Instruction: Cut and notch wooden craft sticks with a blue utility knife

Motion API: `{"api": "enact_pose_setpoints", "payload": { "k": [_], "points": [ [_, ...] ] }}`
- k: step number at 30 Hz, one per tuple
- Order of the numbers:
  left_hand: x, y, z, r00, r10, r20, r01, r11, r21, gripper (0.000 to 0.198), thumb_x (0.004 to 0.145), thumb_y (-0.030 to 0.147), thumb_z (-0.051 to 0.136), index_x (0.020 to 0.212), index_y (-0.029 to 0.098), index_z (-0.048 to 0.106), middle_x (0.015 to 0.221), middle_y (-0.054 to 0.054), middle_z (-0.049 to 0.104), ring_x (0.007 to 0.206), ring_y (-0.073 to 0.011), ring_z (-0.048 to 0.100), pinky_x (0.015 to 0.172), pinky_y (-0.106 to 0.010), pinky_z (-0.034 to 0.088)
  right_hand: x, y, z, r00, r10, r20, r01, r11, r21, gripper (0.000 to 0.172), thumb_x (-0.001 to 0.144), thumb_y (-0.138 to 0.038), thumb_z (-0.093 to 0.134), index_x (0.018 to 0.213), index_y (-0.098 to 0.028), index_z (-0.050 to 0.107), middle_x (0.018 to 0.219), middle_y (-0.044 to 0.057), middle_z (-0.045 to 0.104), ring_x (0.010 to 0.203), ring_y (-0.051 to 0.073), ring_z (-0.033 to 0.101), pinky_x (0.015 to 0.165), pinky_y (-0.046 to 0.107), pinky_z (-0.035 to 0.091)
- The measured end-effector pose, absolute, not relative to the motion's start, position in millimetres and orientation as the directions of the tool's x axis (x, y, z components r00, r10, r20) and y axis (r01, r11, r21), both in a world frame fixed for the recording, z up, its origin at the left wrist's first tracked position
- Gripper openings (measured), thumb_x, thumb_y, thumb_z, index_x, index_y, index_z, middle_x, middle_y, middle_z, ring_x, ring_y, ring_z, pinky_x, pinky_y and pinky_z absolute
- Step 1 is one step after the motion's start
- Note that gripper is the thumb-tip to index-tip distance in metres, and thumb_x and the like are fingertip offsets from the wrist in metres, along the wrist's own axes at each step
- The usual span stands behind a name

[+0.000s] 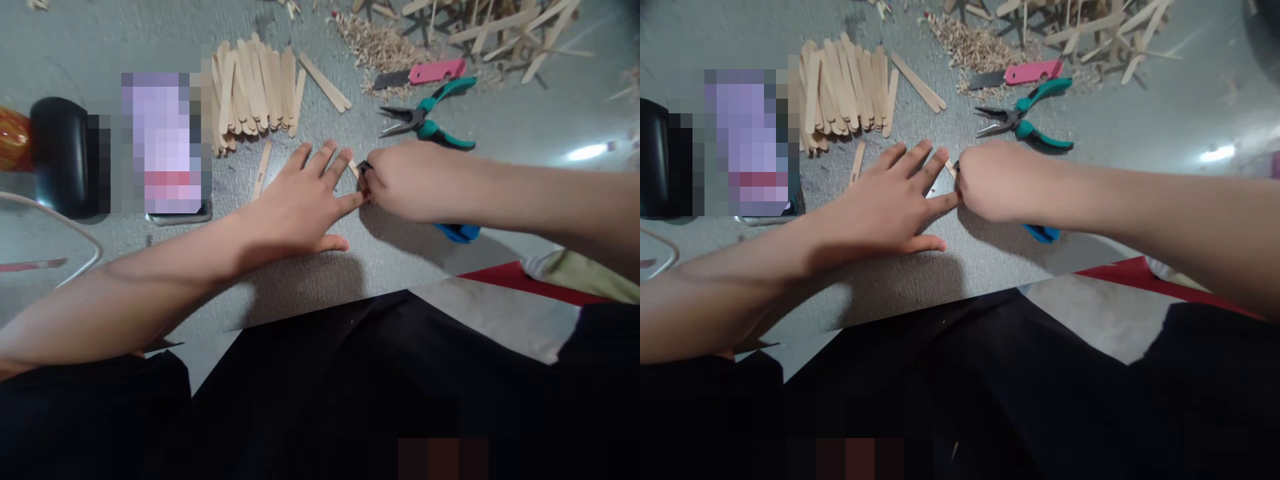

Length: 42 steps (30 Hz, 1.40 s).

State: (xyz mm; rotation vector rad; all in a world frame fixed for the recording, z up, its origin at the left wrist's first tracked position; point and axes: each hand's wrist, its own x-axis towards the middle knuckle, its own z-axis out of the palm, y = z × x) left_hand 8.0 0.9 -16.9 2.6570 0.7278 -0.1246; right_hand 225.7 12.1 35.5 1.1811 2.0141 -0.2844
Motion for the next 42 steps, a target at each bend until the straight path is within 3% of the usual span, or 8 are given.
{"api": "enact_pose_setpoints", "payload": {
  "k": [3,7,9,12,15,28,32,42],
  "points": [
    [8.5,1.3,-18.6,0.869,0.462,-0.176,0.494,-0.805,0.328,0.093,0.108,0.068,0.082,0.189,0.033,0.054,0.206,-0.016,0.030,0.190,-0.0606,0.024,0.151,-0.085,0.022,217.6,24.9,39.1,-0.326,0.492,-0.807,0.687,0.710,0.155,0.023,0.106,-0.003,0.069,0.089,-0.017,0.074,0.113,0.016,0.089,0.124,0.040,0.085,0.112,0.052,0.061],
    [9.3,2.0,-19.7,0.869,0.454,-0.195,0.494,-0.809,0.318,0.096,0.109,0.069,0.079,0.192,0.034,0.048,0.208,-0.015,0.024,0.191,-0.0631,0.019,0.151,-0.085,0.020,212.1,44.2,45.7,-0.284,0.423,-0.861,0.766,0.640,0.061,0.031,0.099,0.005,0.075,0.079,-0.018,0.069,0.091,0.004,0.083,0.119,0.032,0.084,0.115,0.050,0.060],
    [9.9,2.3,-20.0,0.869,0.453,-0.200,0.495,-0.809,0.318,0.097,0.109,0.071,0.077,0.194,0.036,0.045,0.209,-0.011,0.022,0.191,-0.0634,0.016,0.152,-0.085,0.017,215.9,50.3,46.9,-0.234,0.423,-0.875,0.860,0.510,0.017,0.030,0.112,-0.002,0.063,0.088,-0.017,0.074,0.076,0.000,0.076,0.090,0.024,0.084,0.097,0.039,0.064],
    [11.1,2.5,-19.5,0.864,0.456,-0.212,0.503,-0.803,0.319,0.099,0.107,0.070,0.080,0.194,0.036,0.045,0.209,-0.011,0.021,0.191,-0.0631,0.015,0.152,-0.085,0.017,227.9,52.7,46.2,-0.131,0.474,-0.871,0.989,0.120,-0.083,0.039,0.123,-0.014,0.047,0.098,-0.020,0.077,0.066,-0.003,0.068,0.052,0.016,0.067,0.068,0.032,0.055],
    [11.9,2.5,-18.4,0.857,0.461,-0.229,0.514,-0.797,0.318,0.101,0.105,0.067,0.085,0.192,0.034,0.048,0.209,-0.015,0.021,0.191,-0.0625,0.016,0.152,-0.084,0.019,239.7,50.5,44.7,-0.122,0.507,-0.853,0.971,-0.118,-0.209,0.035,0.122,-0.018,0.056,0.091,-0.024,0.071,0.067,-0.004,0.066,0.047,0.013,0.061,0.062,0.031,0.048],
    [7.5,0.6,-5.0,0.852,0.470,-0.229,0.522,-0.785,0.332,0.097,0.107,0.064,0.087,0.192,0.034,0.050,0.206,-0.017,0.030,0.192,-0.0566,0.020,0.152,-0.082,0.022,256.4,49.9,43.2,-0.277,0.392,-0.877,0.803,-0.407,-0.435,0.037,0.127,-0.023,0.049,0.097,-0.022,0.071,0.059,-0.007,0.063,0.043,0.010,0.055,0.050,0.021,0.043],
    [8.4,0.9,-6.2,0.847,0.480,-0.230,0.532,-0.769,0.354,0.101,0.103,0.061,0.093,0.191,0.034,0.051,0.206,-0.019,0.029,0.191,-0.0593,0.023,0.151,-0.085,0.023,258.5,42.6,40.6,-0.250,0.440,-0.862,0.790,-0.422,-0.445,0.040,0.129,-0.026,0.046,0.096,-0.024,0.069,0.059,-0.007,0.060,0.043,0.011,0.054,0.054,0.023,0.044],
    [6.7,-0.8,-8.5,0.846,0.495,-0.198,0.531,-0.747,0.400,0.093,0.105,0.059,0.090,0.188,0.034,0.057,0.206,-0.015,0.031,0.192,-0.0571,0.021,0.153,-0.083,0.020,246.6,32.4,43.4,-0.194,0.541,-0.818,0.913,-0.206,-0.352,0.039,0.122,-0.040,0.055,0.087,-0.027,0.064,0.072,0.006,0.073,0.062,0.026,0.074,0.065,0.038,0.059]
  ]
}}
